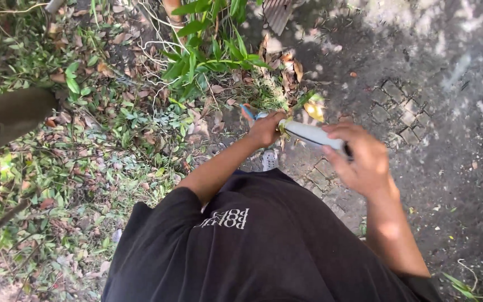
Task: The person uses a small hand broom to sweep dry leaves and debris along a paved path in a garden area. They move forward while sweeping, gathering the leaves into a small pile near some plants.
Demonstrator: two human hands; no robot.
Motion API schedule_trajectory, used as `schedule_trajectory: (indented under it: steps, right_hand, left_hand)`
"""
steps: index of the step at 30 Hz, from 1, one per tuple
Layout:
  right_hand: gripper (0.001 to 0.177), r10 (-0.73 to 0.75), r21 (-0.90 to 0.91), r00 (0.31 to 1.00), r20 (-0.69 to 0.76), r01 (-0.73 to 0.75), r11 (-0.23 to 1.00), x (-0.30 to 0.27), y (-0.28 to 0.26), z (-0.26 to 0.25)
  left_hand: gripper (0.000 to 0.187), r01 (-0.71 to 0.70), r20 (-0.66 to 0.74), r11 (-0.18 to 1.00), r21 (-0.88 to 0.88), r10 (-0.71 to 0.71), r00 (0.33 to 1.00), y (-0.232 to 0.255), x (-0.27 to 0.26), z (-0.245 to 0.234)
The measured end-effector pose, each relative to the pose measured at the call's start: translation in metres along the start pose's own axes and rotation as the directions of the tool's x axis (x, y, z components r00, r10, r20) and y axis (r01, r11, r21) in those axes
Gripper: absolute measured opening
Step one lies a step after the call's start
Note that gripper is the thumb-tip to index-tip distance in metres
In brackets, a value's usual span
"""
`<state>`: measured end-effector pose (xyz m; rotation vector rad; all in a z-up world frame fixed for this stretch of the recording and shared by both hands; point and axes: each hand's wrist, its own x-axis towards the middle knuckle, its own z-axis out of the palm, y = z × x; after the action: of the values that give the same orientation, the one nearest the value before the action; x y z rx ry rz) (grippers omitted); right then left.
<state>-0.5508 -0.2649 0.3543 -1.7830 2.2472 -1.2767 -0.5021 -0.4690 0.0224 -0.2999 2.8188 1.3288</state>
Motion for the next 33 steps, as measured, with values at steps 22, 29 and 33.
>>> schedule_trajectory:
  steps: [22,29,33]
  right_hand:
    - [0.034,0.566,-0.037,0.581,0.585,-0.678,0.734,0.009,0.018,0.145]
    - [0.024,0.282,0.031,0.958,0.056,-0.284,0.958,-0.025,0.028,0.086]
    - [0.018,0.182,0.054,0.976,-0.122,-0.177,0.983,-0.026,0.041,0.054]
  left_hand:
    - [0.053,0.636,0.122,0.727,0.258,-0.678,0.725,-0.152,-0.118,-0.017]
    - [0.07,0.363,0.186,0.917,0.166,-0.391,0.901,-0.065,-0.006,0.01]
    - [0.056,0.202,0.202,0.963,0.178,-0.237,0.95,-0.034,0.033,0.001]
